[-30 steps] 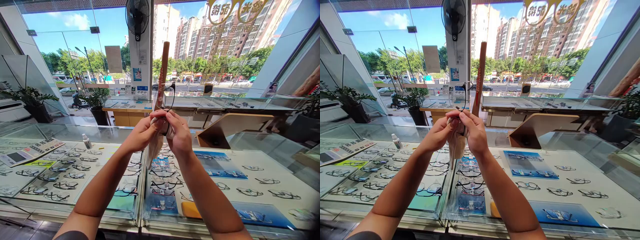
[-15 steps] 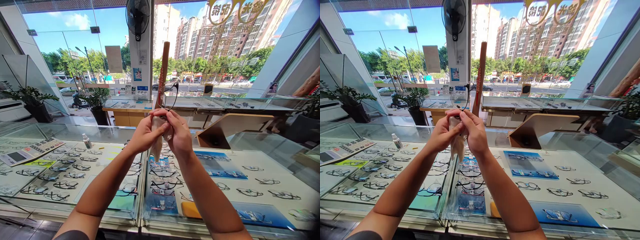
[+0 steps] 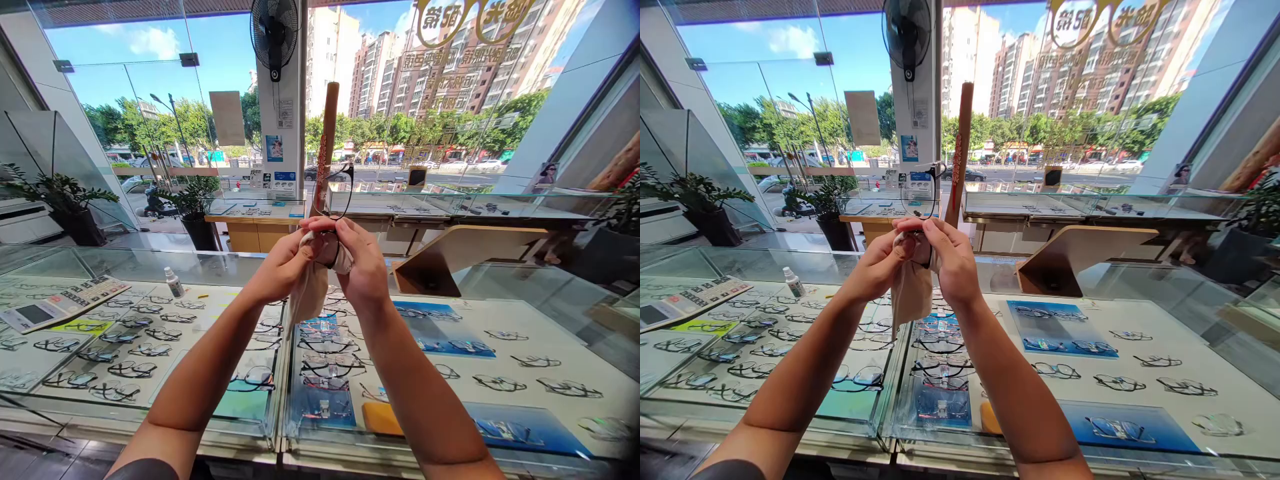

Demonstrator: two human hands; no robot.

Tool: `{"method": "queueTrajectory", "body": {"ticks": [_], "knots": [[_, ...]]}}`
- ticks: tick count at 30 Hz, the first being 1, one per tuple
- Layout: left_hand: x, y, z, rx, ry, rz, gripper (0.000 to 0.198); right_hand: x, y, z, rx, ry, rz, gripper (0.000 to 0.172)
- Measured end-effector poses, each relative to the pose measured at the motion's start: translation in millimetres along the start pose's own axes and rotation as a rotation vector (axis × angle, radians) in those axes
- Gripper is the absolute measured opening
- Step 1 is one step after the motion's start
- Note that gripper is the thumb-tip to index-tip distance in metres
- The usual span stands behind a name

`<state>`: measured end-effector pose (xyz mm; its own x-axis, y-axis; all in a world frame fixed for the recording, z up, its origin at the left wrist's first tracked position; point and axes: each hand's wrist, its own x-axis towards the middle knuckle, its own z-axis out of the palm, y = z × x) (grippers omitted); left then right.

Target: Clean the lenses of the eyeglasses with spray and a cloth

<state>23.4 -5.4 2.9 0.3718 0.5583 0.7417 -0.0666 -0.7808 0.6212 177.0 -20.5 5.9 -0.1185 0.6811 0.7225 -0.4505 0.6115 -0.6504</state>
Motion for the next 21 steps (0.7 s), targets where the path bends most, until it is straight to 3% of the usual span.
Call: {"method": "queueTrajectory", "body": {"ticks": [5,13,17,21], "knots": [[-0.9,-0.7,0.6,-0.023,-0.026,-0.053,0.044,2.0,-1.1,-1.6,0.065,0.021,0.016,0.023],[0.4,-3.1,10.0,-0.101,0.108,-0.063,0.044,0.7,0.5,-2.3,-0.028,-0.029,-0.017,0.022],[0.4,-3.7,0.1,-0.073,0.010,0.025,0.041,1.9,1.0,-4.7,0.015,-0.022,0.003,0.022],[-1.5,-2.9,-7.1,-0.060,-0.096,-0.032,0.043,3.4,1.1,-7.0,0.015,0.017,0.029,0.023]]}}
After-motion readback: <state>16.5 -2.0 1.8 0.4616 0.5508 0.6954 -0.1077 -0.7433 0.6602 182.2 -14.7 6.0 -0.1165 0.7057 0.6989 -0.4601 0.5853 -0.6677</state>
